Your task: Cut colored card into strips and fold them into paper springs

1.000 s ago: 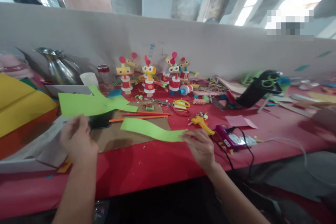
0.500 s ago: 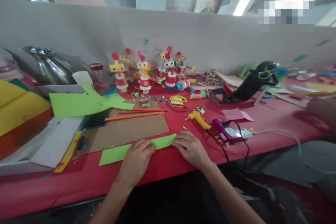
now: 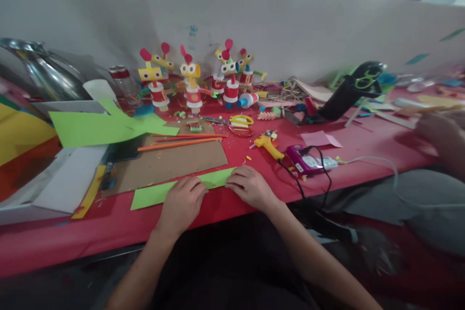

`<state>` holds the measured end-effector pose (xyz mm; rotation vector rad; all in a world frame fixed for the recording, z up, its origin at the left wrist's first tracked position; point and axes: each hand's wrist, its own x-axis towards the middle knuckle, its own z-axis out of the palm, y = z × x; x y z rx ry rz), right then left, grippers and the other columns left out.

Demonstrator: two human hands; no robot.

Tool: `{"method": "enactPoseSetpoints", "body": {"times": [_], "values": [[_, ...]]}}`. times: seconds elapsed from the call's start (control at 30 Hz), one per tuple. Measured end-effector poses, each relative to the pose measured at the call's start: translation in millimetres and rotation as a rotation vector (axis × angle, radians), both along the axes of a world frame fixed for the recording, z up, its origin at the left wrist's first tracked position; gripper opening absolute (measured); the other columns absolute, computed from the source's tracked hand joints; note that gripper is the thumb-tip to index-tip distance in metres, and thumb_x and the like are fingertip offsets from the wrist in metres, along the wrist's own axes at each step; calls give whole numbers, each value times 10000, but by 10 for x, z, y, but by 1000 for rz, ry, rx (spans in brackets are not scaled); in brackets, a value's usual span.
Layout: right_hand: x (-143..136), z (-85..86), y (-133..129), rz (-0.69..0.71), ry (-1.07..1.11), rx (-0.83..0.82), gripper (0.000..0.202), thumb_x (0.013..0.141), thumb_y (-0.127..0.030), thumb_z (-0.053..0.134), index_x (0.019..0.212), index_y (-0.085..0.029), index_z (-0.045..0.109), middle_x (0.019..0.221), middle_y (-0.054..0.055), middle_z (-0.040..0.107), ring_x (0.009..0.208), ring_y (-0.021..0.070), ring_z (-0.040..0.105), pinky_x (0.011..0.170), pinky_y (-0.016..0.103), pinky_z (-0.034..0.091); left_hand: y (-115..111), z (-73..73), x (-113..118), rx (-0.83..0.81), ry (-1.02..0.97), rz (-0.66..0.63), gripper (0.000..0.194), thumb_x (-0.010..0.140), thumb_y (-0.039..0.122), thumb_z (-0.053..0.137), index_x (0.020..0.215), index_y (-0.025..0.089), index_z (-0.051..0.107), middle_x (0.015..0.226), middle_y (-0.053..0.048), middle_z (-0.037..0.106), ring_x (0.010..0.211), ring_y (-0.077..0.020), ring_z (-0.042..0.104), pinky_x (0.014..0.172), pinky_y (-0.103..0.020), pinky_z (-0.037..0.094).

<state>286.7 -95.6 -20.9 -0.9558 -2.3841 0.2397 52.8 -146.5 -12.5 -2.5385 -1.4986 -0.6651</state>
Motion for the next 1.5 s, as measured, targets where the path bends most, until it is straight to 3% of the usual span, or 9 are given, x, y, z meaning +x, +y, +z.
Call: {"method": "enactPoseSetpoints", "body": {"times": [0.23,0.47,0.77,0.97,1.23,1.37,1.5], "values": [[-215,4,-77,-49,35,-68,114,900,-229,604,874,-207,712,871,48,677,856,186,573,814,330,444,1,6,6,-92,-65,46,192,929,258,478,900,194,657,935,-64,644,871,-204,564,786,-342,458],[-232,-1,-48,-140,87,-181,81,871,-204,640,794,-195,664,812,31,651,802,167,578,797,300,441,-50,5,-99,-139,-81,175,157,908,278,506,857,201,633,892,-64,641,846,-217,565,763,-355,436],[-234,172,-15,-283,-104,-282,159,833,-288,687,725,-192,620,765,39,620,743,171,561,682,286,412,-74,24,-405,-211,-43,338,169,872,330,544,755,217,593,808,-35,644,802,-222,570,719,-335,392],[-137,241,13,-429,-160,-365,217,805,-380,709,717,-211,605,776,12,632,701,156,570,574,252,354,-169,31,-690,-231,-58,472,246,817,446,600,701,230,588,777,-36,659,776,-234,571,671,-320,356],[-94,274,68,-412,-184,-408,236,820,-398,693,715,-209,599,777,4,645,684,142,570,547,241,313,-292,-31,-1068,-163,-224,547,317,798,527,541,701,229,585,754,-58,631,741,-237,569,730,-356,416],[-96,340,122,-372,-254,-458,231,829,-388,683,739,-198,588,777,10,629,688,140,568,555,240,304,-376,-28,-1133,-210,-280,649,318,773,534,535,746,223,597,832,-63,605,820,-241,575,752,-359,457],[-8,295,188,-319,-194,-496,177,829,-330,680,821,-194,567,817,8,600,715,142,565,609,242,360,-443,-34,-1158,-215,-279,749,286,761,498,531,719,219,577,853,-77,574,937,-269,555,864,-406,466]]}}
